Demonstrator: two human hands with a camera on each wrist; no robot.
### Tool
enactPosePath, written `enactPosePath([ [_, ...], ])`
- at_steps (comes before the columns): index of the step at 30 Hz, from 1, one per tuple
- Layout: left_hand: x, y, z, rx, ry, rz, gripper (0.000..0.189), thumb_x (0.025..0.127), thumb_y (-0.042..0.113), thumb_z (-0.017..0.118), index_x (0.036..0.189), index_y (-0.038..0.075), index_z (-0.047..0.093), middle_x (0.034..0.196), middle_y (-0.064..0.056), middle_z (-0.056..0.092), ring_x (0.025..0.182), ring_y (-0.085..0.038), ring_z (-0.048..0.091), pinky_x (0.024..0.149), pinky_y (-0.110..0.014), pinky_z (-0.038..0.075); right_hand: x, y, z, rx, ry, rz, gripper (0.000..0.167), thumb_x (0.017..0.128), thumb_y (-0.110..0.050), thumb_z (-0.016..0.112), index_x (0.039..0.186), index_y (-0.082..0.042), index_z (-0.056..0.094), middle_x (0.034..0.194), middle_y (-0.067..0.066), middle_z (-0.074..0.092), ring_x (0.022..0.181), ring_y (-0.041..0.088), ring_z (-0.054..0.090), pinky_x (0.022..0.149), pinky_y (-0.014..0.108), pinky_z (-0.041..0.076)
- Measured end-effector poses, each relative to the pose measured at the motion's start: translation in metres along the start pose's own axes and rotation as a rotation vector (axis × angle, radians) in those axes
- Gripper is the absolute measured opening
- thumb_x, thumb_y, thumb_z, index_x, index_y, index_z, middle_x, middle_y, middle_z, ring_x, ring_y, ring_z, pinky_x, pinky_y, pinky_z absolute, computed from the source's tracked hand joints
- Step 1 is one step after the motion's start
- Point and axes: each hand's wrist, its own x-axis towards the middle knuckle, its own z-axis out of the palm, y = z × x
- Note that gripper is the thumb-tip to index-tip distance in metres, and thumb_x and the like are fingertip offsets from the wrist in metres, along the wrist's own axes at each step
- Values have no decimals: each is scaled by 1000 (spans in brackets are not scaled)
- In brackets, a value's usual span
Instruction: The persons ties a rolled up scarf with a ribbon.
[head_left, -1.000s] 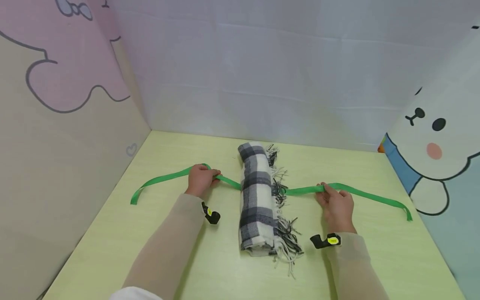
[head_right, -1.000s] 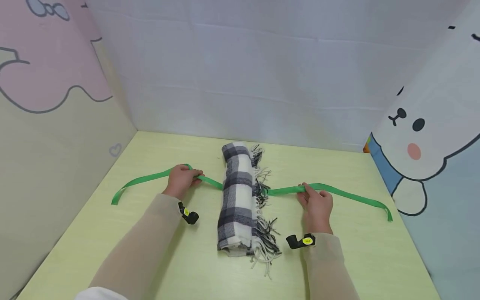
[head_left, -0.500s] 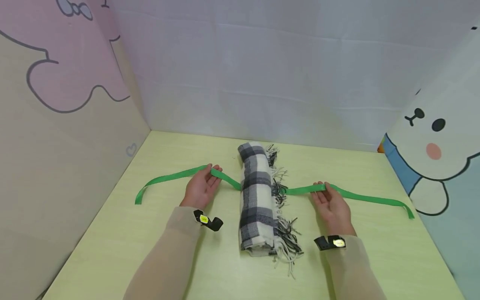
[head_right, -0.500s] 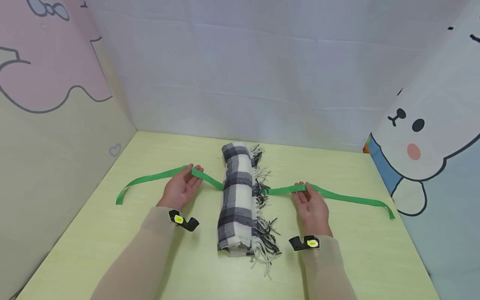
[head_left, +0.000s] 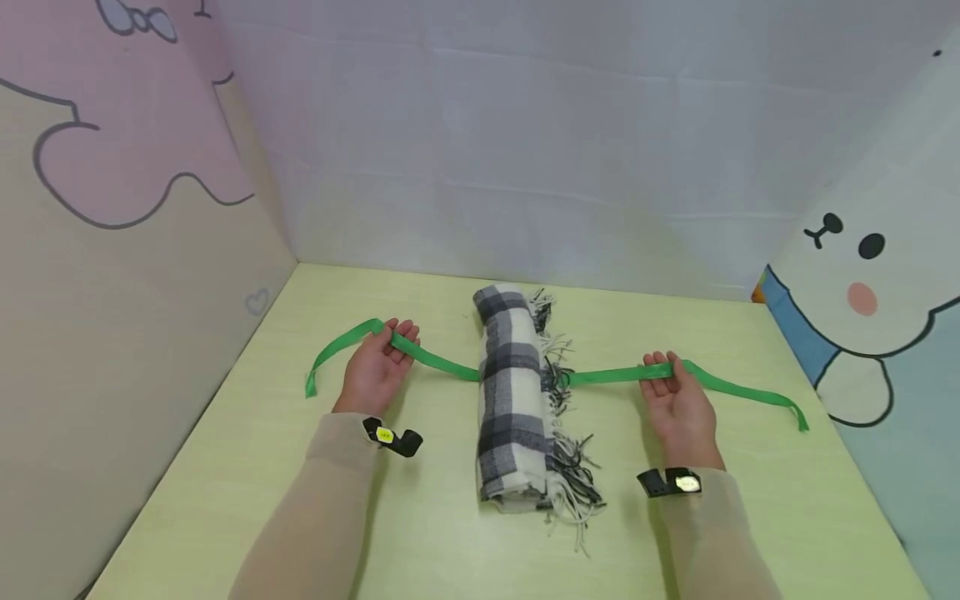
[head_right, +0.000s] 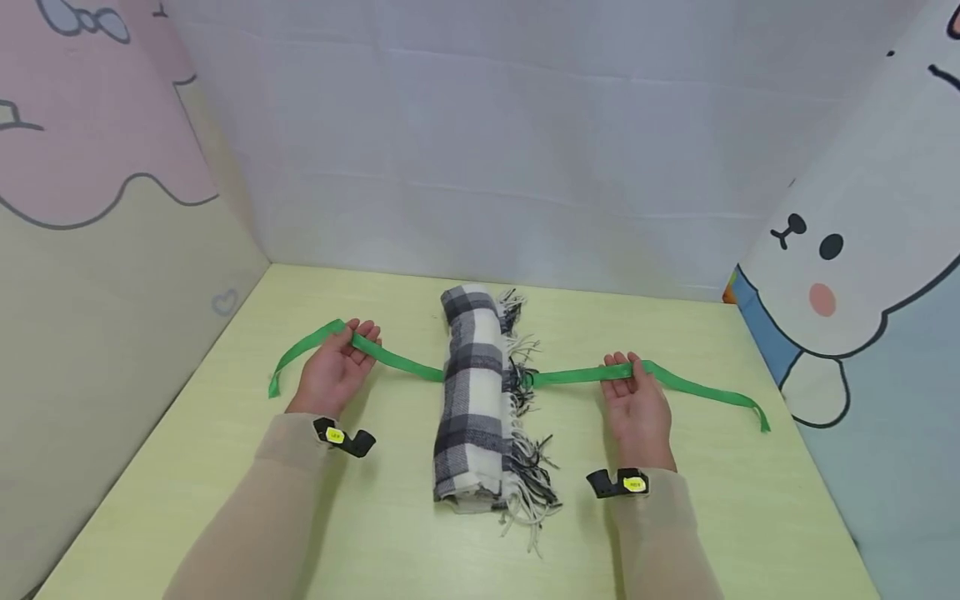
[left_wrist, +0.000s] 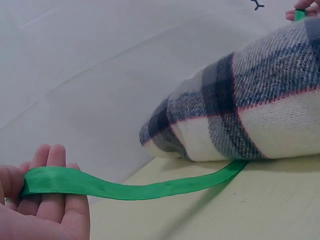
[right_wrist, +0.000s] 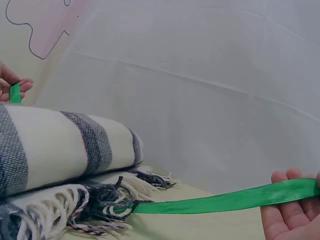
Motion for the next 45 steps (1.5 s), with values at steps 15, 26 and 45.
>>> enactPosePath([
  [15, -14, 4, 0, 112, 97, 97, 44, 114, 20, 38, 154, 1, 35, 159, -20, 38, 143, -30, 45, 112, -35, 43, -12, -4, 8, -48, -33, -60, 34, 108, -24, 52, 139, -9, 51, 133, 11, 57, 142, 23, 46, 117, 37, 34],
  [26, -11, 10, -9, 172, 146, 112, 48, 114, 21, 40, 156, 0, 35, 157, -20, 43, 140, -28, 50, 112, -35, 43, -11, -4, 1, -120, -18, -93, 33, 109, -25, 50, 138, -9, 51, 145, 11, 51, 143, 23, 45, 119, 38, 31],
  [45, -7, -31, 21, 714, -69, 132, 40, 113, 21, 45, 141, -6, 53, 131, -26, 63, 119, -33, 66, 97, -37, 56, -20, 28, 27, -698, -359, -126, 32, 111, -32, 48, 127, -6, 59, 107, 6, 63, 104, 18, 66, 98, 33, 55],
])
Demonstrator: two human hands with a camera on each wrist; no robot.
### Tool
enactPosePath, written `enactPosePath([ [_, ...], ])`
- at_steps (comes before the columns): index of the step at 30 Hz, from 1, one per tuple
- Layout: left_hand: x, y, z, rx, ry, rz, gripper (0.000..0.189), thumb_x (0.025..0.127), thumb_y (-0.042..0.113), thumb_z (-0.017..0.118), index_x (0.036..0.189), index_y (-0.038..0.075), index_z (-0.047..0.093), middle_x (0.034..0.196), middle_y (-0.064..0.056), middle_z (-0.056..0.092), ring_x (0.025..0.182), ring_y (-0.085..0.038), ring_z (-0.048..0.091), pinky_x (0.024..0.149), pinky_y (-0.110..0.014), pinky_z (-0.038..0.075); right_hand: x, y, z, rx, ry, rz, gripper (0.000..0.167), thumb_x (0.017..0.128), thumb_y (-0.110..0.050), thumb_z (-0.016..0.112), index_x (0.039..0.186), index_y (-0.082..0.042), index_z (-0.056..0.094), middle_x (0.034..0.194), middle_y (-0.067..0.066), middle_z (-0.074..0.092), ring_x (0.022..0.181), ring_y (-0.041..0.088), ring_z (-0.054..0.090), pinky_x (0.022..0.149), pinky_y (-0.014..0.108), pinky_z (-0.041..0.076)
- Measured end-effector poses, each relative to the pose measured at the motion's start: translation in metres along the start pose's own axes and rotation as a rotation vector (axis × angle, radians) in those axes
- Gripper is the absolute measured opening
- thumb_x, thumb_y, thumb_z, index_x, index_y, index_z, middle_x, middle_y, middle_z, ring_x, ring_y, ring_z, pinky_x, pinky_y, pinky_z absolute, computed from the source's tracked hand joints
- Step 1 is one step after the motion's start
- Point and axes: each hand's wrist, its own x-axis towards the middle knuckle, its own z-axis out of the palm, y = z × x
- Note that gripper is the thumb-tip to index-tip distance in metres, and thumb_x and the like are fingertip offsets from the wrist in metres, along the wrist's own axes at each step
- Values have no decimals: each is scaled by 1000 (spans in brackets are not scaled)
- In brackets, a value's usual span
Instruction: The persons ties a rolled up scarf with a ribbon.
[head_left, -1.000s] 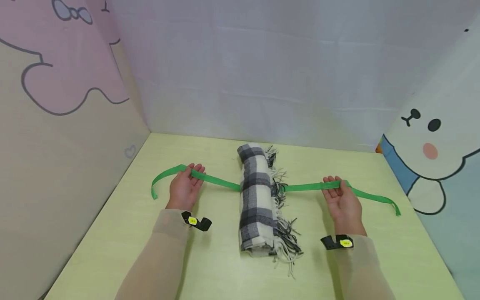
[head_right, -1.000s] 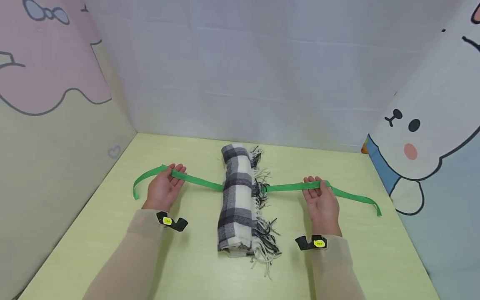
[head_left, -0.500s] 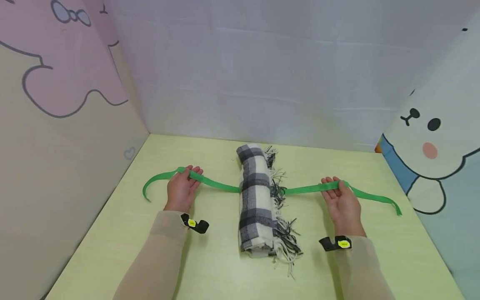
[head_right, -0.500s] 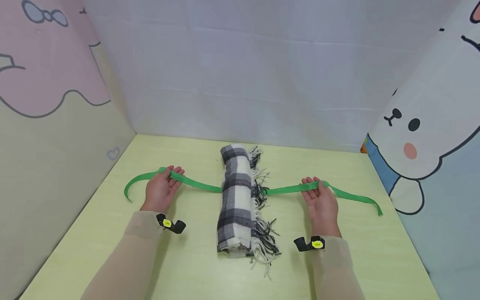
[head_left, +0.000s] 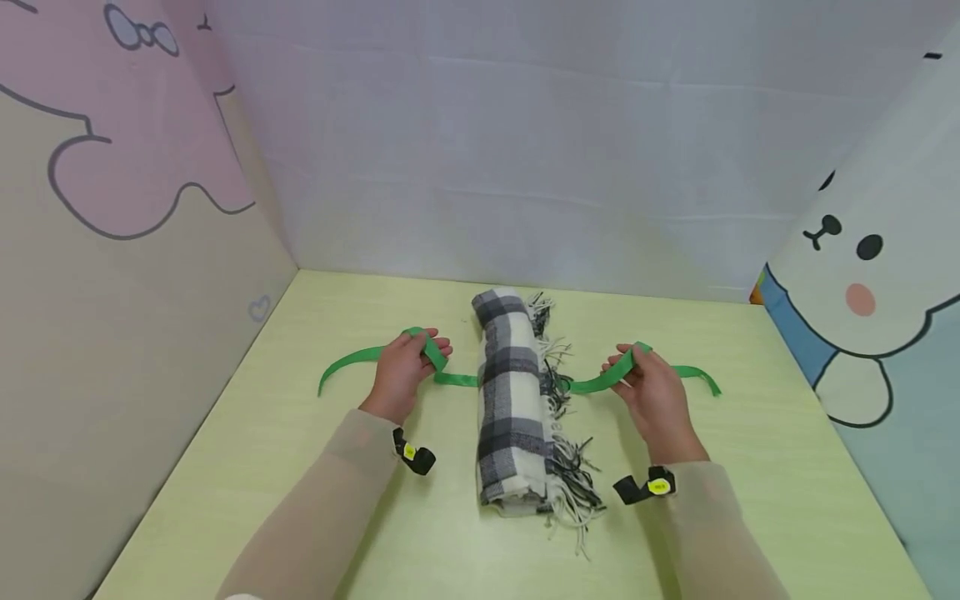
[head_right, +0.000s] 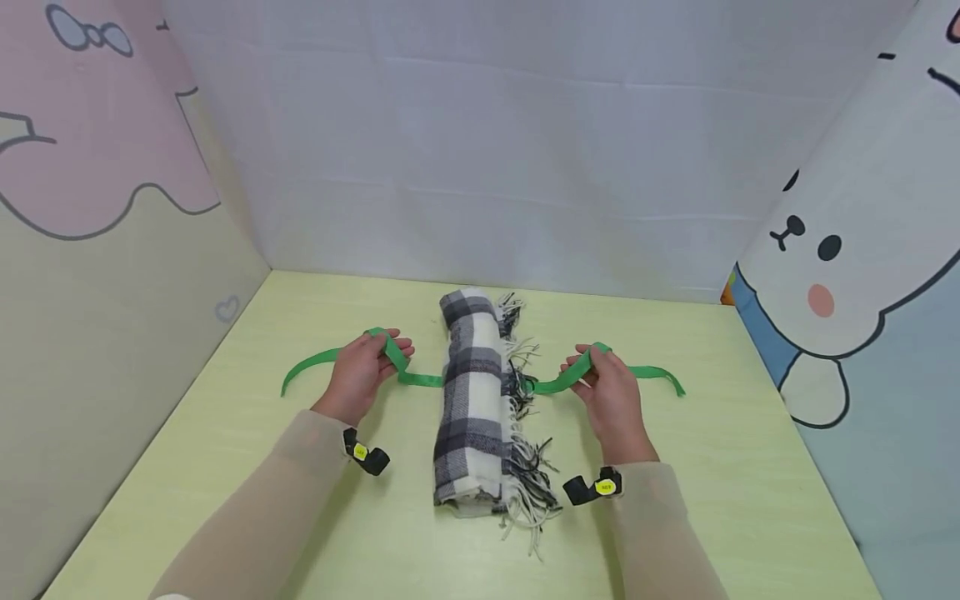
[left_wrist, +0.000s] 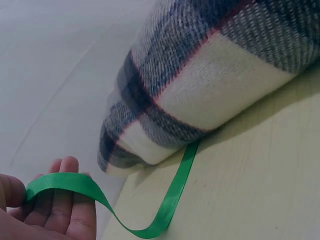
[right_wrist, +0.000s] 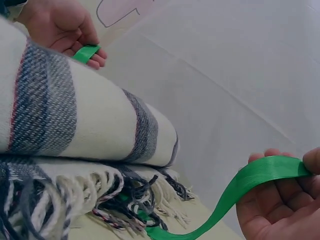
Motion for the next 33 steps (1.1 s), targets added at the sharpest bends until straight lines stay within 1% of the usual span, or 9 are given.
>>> enactPosePath([
  [4, -1, 3, 14, 75, -76, 22, 36, 112, 21, 45, 134, -4, 59, 126, -28, 64, 113, -33, 69, 95, -37, 56, 4, -1, 9, -133, -43, -55, 35, 111, -34, 48, 125, -4, 59, 102, 6, 63, 97, 18, 66, 94, 33, 57],
  [8, 0, 5, 26, 136, -113, 42, 34, 112, 22, 47, 131, -1, 63, 123, -28, 66, 108, -29, 71, 90, -35, 57, 10, -2, 19, -231, -48, -92, 35, 111, -34, 49, 117, -1, 59, 94, 7, 63, 87, 18, 67, 88, 33, 59],
  [11, 1, 7, 34, 140, -129, 53, 32, 111, 20, 49, 130, -1, 64, 120, -26, 68, 108, -31, 71, 91, -39, 58, 14, -2, 28, -320, -66, -121, 34, 111, -33, 49, 114, -1, 58, 90, 7, 63, 83, 18, 67, 84, 32, 60],
  [15, 4, 7, 45, 164, -155, 55, 37, 111, 21, 49, 133, -4, 63, 116, -23, 71, 107, -33, 71, 95, -45, 57, 18, -1, 39, -441, -98, -154, 36, 111, -34, 49, 117, 0, 59, 91, 7, 64, 83, 19, 68, 84, 36, 60],
  [18, 5, 6, 53, 207, -181, 48, 39, 112, 22, 46, 134, -5, 62, 113, -20, 73, 104, -31, 73, 94, -44, 58, 18, 1, 46, -515, -126, -169, 39, 112, -34, 47, 121, 1, 61, 93, 10, 64, 85, 19, 68, 84, 37, 59],
  [22, 5, 5, 65, 246, -223, 48, 38, 112, 23, 46, 133, -4, 63, 113, -15, 74, 102, -26, 73, 89, -37, 59, 17, 3, 55, -570, -158, -189, 44, 112, -34, 46, 125, 5, 61, 98, 19, 64, 89, 24, 69, 84, 35, 60],
  [27, 2, 9, 81, 284, -271, 52, 39, 112, 23, 47, 136, -4, 62, 115, -15, 73, 104, -25, 73, 89, -34, 59, 19, 9, 65, -603, -198, -250, 41, 112, -31, 48, 124, 5, 63, 104, 31, 61, 95, 43, 66, 85, 42, 60],
  [31, 0, 10, 93, 328, -341, 37, 40, 113, 24, 46, 137, -4, 61, 118, -17, 72, 105, -24, 73, 91, -35, 58, 20, 14, 76, -631, -233, -295, 38, 112, -25, 47, 123, 7, 64, 102, 29, 63, 93, 39, 66, 88, 54, 57],
  [33, -1, 10, 98, 355, -373, 37, 38, 113, 24, 46, 130, -5, 64, 119, -15, 71, 105, -23, 72, 91, -35, 58, 19, 16, 82, -660, -244, -307, 37, 113, -24, 46, 123, 8, 64, 101, 24, 65, 92, 32, 66, 88, 56, 56],
])
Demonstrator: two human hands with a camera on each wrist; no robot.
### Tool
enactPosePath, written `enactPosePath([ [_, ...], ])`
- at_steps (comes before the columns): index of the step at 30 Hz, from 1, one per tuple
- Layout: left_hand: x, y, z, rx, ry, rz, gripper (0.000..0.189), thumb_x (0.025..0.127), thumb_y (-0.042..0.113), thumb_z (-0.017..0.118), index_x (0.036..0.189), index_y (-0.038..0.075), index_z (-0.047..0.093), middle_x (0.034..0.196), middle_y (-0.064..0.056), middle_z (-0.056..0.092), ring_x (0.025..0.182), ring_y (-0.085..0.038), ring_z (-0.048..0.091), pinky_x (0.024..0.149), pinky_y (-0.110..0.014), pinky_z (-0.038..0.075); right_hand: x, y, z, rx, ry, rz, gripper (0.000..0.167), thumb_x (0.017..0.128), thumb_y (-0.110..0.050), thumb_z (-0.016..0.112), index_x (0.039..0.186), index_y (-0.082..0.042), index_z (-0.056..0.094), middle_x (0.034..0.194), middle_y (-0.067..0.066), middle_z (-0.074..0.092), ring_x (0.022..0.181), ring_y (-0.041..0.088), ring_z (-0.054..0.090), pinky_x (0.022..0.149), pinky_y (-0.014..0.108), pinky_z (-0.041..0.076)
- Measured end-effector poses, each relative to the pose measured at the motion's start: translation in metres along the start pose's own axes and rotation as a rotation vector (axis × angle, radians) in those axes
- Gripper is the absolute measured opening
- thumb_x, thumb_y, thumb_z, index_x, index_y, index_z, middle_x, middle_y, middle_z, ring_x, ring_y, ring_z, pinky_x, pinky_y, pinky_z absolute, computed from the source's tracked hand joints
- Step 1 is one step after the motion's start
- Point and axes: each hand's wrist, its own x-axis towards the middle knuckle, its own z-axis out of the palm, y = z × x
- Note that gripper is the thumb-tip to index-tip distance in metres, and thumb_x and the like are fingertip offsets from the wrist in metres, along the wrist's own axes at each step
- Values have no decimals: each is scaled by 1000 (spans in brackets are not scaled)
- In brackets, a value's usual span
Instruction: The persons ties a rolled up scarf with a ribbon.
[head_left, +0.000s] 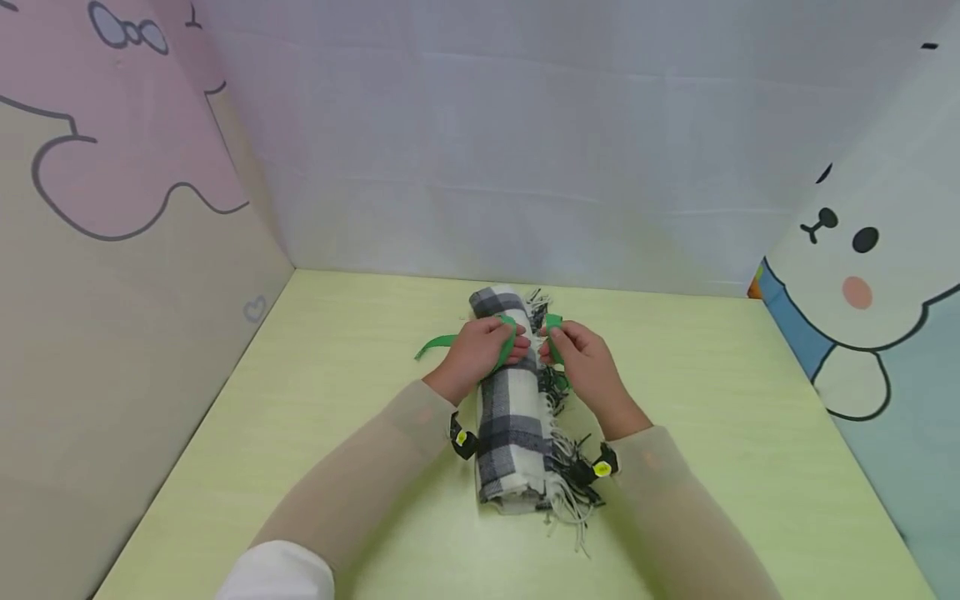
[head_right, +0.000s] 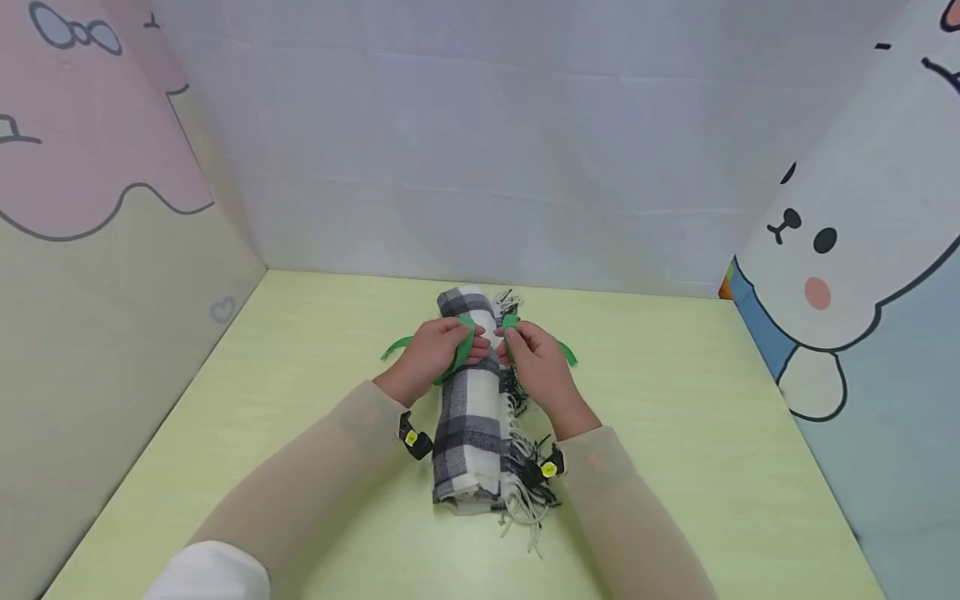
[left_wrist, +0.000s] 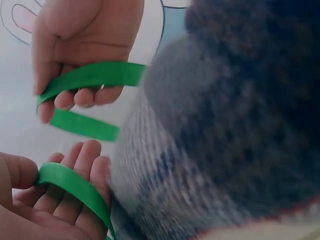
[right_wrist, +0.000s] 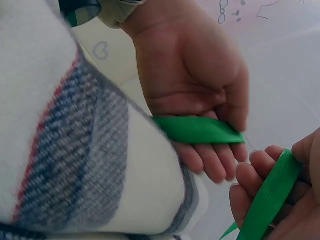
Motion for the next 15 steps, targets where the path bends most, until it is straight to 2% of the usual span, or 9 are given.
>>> enactPosePath([
  [4, 1, 4, 6, 73, -26, 23, 34, 112, 25, 47, 99, -2, 63, 106, -11, 69, 99, -24, 72, 86, -35, 60, 2, -6, 9, -46, -5, -17, 35, 113, -23, 46, 119, 5, 66, 100, 21, 68, 94, 30, 67, 88, 55, 56],
  [7, 0, 6, 6, 111, -34, 43, 36, 112, 25, 46, 89, 1, 59, 95, -14, 64, 95, -26, 70, 84, -35, 60, 3, -9, 13, -63, -18, -27, 32, 113, -22, 47, 118, 3, 66, 102, 20, 67, 99, 32, 68, 90, 51, 57],
  [10, 0, 6, 4, 117, -44, 46, 37, 113, 25, 45, 94, 1, 65, 94, -13, 63, 96, -24, 70, 85, -36, 60, 4, -10, 16, -138, -31, -38, 31, 113, -24, 47, 117, 0, 66, 104, 17, 68, 101, 31, 68, 89, 49, 57],
  [12, 0, 5, 2, 120, -51, 48, 36, 113, 25, 45, 101, 0, 69, 99, -11, 65, 99, -23, 70, 86, -35, 60, 5, -11, 17, -219, -38, -60, 31, 112, -25, 47, 123, -3, 67, 109, 14, 69, 101, 29, 68, 85, 47, 57],
  [15, 0, 5, -1, 125, -67, 50, 34, 113, 24, 45, 119, 3, 72, 111, -11, 68, 103, -24, 70, 87, -35, 60, 7, -13, 19, -439, -29, -149, 32, 112, -24, 48, 128, -5, 68, 113, 12, 69, 98, 27, 66, 80, 46, 55],
])
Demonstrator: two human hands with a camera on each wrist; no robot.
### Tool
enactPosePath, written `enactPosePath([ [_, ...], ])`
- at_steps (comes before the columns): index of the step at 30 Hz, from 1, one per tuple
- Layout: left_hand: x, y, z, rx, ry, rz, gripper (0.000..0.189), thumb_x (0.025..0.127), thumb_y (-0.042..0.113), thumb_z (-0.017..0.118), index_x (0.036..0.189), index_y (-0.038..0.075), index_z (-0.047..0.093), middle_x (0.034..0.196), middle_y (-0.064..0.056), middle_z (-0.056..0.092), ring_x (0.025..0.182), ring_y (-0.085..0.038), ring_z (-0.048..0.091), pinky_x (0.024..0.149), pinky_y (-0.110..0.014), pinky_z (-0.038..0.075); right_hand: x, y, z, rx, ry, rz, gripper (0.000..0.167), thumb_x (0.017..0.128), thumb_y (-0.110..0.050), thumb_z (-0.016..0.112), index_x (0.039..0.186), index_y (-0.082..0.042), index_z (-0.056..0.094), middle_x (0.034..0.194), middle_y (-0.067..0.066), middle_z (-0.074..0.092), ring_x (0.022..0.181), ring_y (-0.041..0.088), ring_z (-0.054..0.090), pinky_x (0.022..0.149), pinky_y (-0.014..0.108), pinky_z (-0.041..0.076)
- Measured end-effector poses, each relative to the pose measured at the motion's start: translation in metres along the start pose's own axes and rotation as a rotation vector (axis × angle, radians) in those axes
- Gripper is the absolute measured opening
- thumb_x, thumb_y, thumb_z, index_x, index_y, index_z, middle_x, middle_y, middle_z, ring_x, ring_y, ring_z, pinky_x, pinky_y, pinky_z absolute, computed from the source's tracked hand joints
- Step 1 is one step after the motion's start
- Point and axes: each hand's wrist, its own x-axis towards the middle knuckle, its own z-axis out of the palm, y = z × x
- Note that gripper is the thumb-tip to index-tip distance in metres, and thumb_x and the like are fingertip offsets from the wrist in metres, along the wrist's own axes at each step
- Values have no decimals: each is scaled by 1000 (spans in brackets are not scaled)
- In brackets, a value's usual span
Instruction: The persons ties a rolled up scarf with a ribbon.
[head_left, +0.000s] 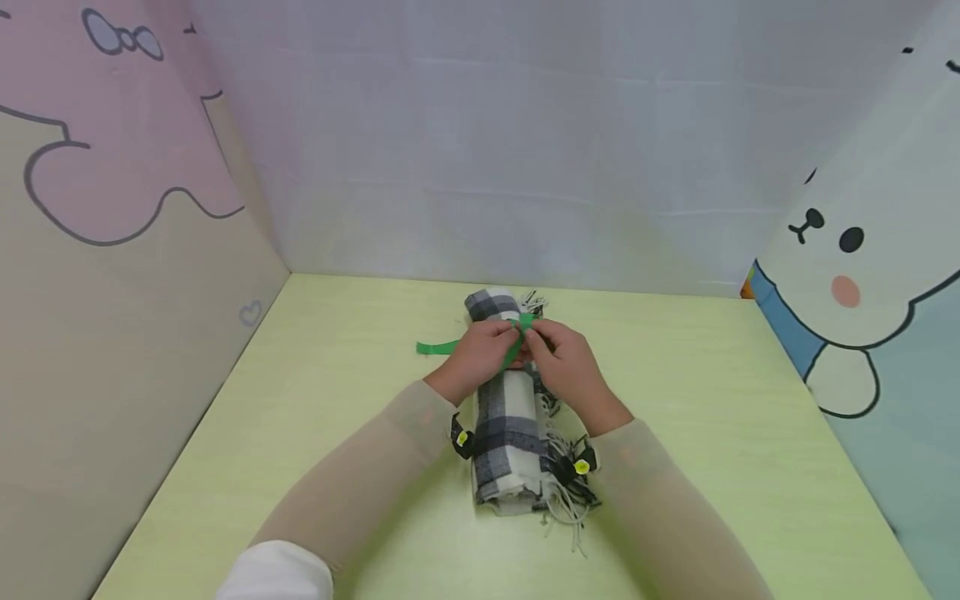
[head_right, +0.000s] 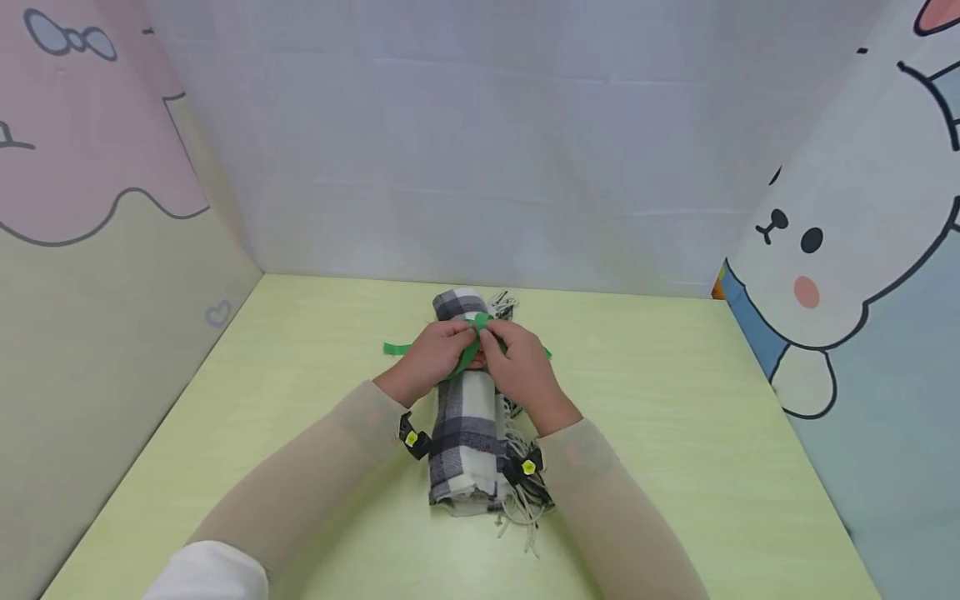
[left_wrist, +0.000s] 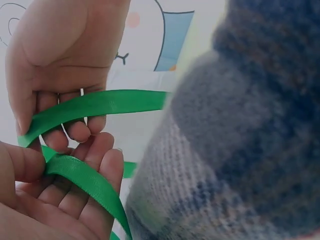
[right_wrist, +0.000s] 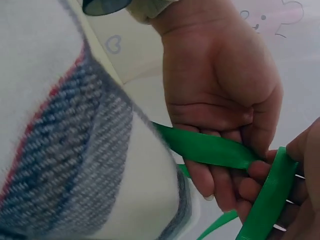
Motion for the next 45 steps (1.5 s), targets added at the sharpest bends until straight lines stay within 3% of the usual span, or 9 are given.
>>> enactPosePath([
  [4, 1, 0, -4, -24, -32, -9, 36, 113, 26, 46, 131, 5, 68, 116, -12, 68, 104, -32, 69, 86, -36, 60, 3, -2, 0, -241, 20, -141, 30, 111, -20, 50, 123, -3, 71, 102, 10, 64, 86, 25, 58, 74, 43, 49],
  [10, 3, -2, -11, -65, -103, -28, 36, 113, 22, 43, 139, 6, 63, 120, -12, 67, 107, -34, 68, 89, -38, 59, 4, 3, 2, -310, 50, -236, 29, 108, -17, 55, 128, -1, 71, 100, 11, 56, 82, 26, 48, 72, 42, 44],
  [15, 2, -3, -16, -120, -140, -25, 38, 110, 15, 41, 140, 7, 62, 124, -12, 68, 104, -28, 71, 92, -38, 58, 6, 8, 4, -347, 64, -232, 32, 107, -18, 59, 136, -6, 67, 101, 11, 55, 80, 24, 47, 70, 40, 44],
  [20, 1, -7, -16, -136, -151, -1, 35, 110, 25, 48, 129, 3, 68, 118, -14, 70, 102, -29, 71, 92, -40, 59, 8, 9, 7, -308, 47, -114, 39, 106, -24, 61, 141, -5, 61, 102, 11, 55, 81, 24, 50, 68, 40, 45],
  [25, 2, -14, -14, -110, -106, 19, 42, 109, 38, 54, 118, 2, 72, 110, -13, 72, 97, -27, 73, 88, -38, 60, 8, 9, 10, -155, 14, 145, 38, 104, -41, 63, 123, -8, 62, 98, 10, 60, 80, 25, 54, 66, 42, 47],
  [29, 2, -18, -12, -136, -103, 25, 41, 110, 35, 52, 118, 1, 72, 115, -14, 69, 98, -28, 73, 88, -38, 60, 8, 15, 12, 101, -87, 273, 39, 104, -46, 61, 117, -9, 69, 109, 7, 68, 93, 22, 63, 77, 43, 54],
  [33, 1, -17, -11, -126, -99, 24, 40, 111, 34, 51, 119, 2, 73, 120, -13, 62, 98, -28, 71, 86, -40, 60, 10, 24, 12, 520, -168, 308, 41, 108, -36, 54, 130, -5, 68, 120, 5, 68, 104, 19, 65, 92, 41, 54],
  [37, 1, -14, -9, -106, -85, 10, 40, 111, 33, 50, 114, 3, 76, 119, -10, 63, 98, -26, 68, 85, -40, 60, 12, 27, 15, 853, -181, 294, 37, 113, -29, 45, 117, -6, 73, 100, 3, 69, 89, 17, 65, 85, 36, 54],
  [45, -1, -15, -4, -66, -53, 13, 40, 111, 33, 50, 112, 5, 78, 104, -7, 76, 104, -21, 69, 92, -37, 56, 12, 21, 21, 1086, -65, 361, 28, 111, -15, 48, 99, -13, 74, 90, 1, 66, 75, 14, 57, 72, 29, 51],
])
